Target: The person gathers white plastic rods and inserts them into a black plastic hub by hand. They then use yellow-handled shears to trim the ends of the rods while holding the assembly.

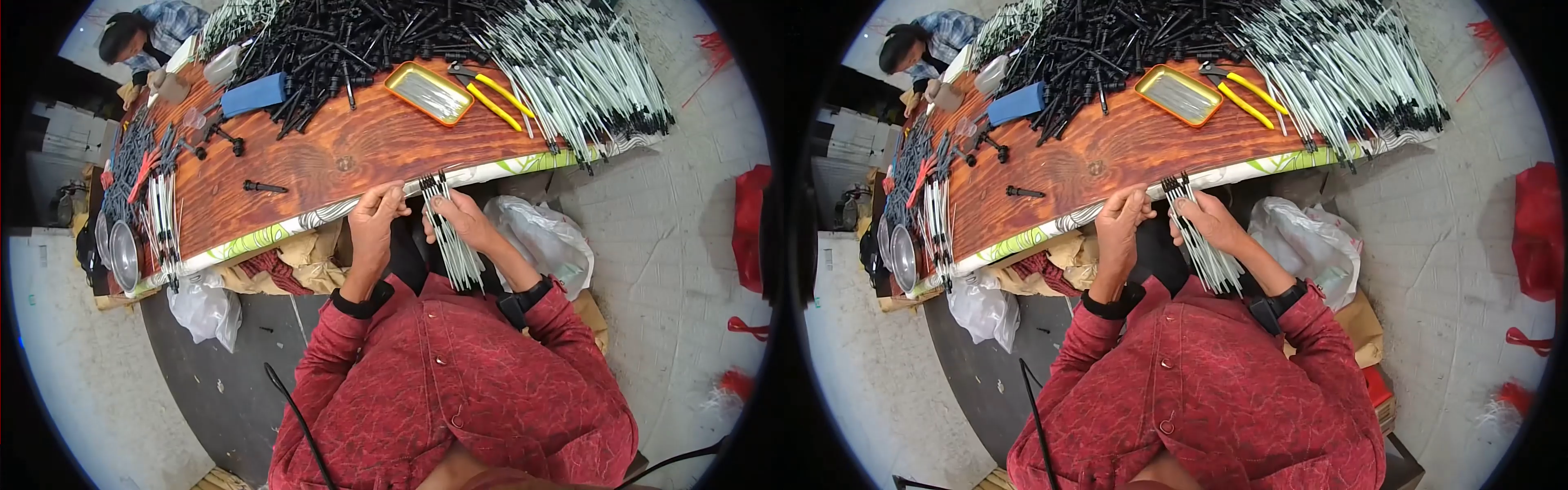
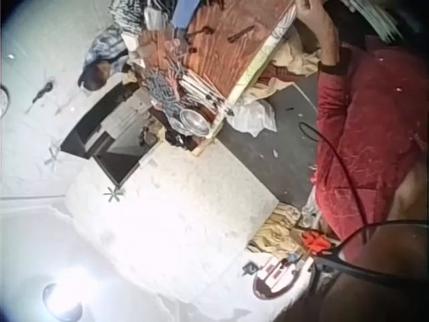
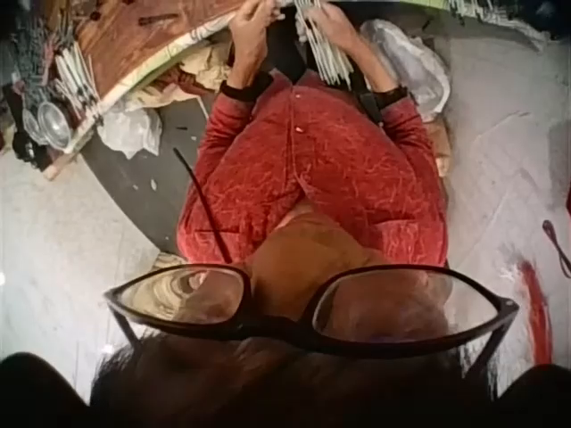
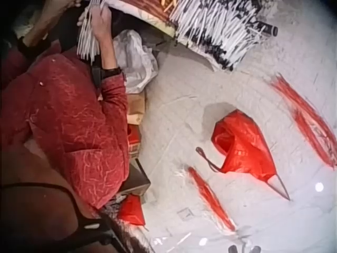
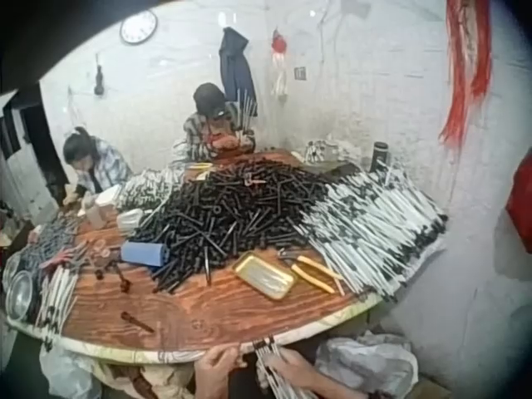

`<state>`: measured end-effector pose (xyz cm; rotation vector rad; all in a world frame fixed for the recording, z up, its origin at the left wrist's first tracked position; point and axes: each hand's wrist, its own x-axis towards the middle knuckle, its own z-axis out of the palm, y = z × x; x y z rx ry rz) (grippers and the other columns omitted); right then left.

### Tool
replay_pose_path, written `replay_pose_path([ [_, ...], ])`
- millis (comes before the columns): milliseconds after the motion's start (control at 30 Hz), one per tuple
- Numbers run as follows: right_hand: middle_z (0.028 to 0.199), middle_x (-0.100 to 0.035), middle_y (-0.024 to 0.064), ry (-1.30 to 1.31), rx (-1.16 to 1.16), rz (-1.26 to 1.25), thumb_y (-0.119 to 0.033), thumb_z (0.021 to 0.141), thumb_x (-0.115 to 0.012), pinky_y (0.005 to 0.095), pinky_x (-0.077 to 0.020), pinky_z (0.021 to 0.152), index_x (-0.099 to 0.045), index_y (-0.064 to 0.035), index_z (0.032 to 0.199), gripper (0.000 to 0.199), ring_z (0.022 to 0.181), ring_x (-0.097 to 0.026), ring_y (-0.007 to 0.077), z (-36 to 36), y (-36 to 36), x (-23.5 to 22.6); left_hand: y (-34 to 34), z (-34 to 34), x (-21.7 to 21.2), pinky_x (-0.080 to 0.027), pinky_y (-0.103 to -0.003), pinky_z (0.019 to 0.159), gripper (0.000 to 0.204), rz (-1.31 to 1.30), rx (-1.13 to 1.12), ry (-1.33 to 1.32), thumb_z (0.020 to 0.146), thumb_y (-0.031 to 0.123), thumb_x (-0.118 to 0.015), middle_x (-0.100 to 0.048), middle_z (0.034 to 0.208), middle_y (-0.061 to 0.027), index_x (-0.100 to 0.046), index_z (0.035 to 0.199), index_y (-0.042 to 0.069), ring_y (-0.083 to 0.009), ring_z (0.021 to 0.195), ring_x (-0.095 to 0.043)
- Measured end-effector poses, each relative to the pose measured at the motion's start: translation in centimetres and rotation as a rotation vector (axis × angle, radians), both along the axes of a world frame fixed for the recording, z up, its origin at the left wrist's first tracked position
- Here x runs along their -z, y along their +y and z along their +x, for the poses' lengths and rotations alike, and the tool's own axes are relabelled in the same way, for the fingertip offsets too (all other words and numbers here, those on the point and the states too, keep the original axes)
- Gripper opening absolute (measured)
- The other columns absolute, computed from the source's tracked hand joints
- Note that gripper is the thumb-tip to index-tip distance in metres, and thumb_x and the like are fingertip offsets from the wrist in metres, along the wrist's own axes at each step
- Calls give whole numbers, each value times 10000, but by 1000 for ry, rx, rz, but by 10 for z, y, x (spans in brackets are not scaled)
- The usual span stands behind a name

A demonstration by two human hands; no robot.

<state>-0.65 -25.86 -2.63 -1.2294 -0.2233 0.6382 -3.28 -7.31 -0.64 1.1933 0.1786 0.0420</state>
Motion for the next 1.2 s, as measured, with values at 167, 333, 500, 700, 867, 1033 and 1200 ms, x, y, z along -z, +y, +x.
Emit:
replay_pose_path([
  [167, 807, -629, 81, 26, -10, -21, -291, 1037, -467, 301, -517, 661, -553, -28, 1019, 277, 687, -627, 157, 0, -3, 0, -5, 1, 2, -543, -249, 719, 244, 82, -7, -37, 970, 176, -666, -644, 883, -23, -677, 1122, -14, -81, 769, -595],
  [333, 810, -631, 82, 34, -61, 1, -286, 1032, -481, 298, -521, 663, -544, -32, 1030, 262, 682, -626, 153, 3, -3, -6, -9, 2, -2, -531, -228, 707, 194, 38, -41, -31, 970, 126, -660, -658, 862, -25, -685, 1093, -22, -71, 744, -597],
  [500, 809, -633, 82, 67, -77, 13, -299, 1029, -484, 289, -520, 652, -542, -32, 1039, 274, 672, -627, 148, 0, -2, -9, -8, 2, -2, -522, -226, 706, 215, -18, -28, -11, 974, 144, -657, -654, 856, -22, -677, 1113, -19, -70, 743, -595],
  [700, 802, -635, 78, 61, -55, 21, -316, 1029, -482, 274, -516, 639, -546, -33, 1044, 290, 667, -630, 140, 1, -3, -8, -8, -1, -6, -539, -252, 725, 341, -127, -6, 2, 1032, 260, -560, -632, 893, -34, -614, 1216, -22, -99, 783, -605],
  [867, 811, -635, 77, 59, -58, 13, -321, 1036, -474, 280, -520, 653, -559, -28, 1059, 306, 680, -634, 143, 1, -6, -13, -22, -8, -15, -520, -231, 679, 407, 41, 110, -40, 1039, 296, -542, -643, 986, -59, -573, 1286, -26, -98, 702, -595],
  [1033, 870, -640, 86, -130, -150, 62, -331, 1053, -451, 290, -532, 712, -570, -1, 1079, 352, 760, -649, 160, 2, 1, -10, -18, 2, -17, -471, -225, 514, 421, 98, 413, 86, 1037, 330, -530, -653, 958, -63, -607, 1266, -15, -90, 567, -551],
  [1200, 929, -658, 106, -77, -262, 51, -308, 1068, -427, 305, -541, 800, -583, 23, 1094, 367, 855, -669, 178, 1, -6, -10, -21, 3, -27, -404, -216, 416, 440, 174, 490, 132, 1039, 384, -506, -652, 869, -46, -656, 1214, 10, -68, 478, -499],
])
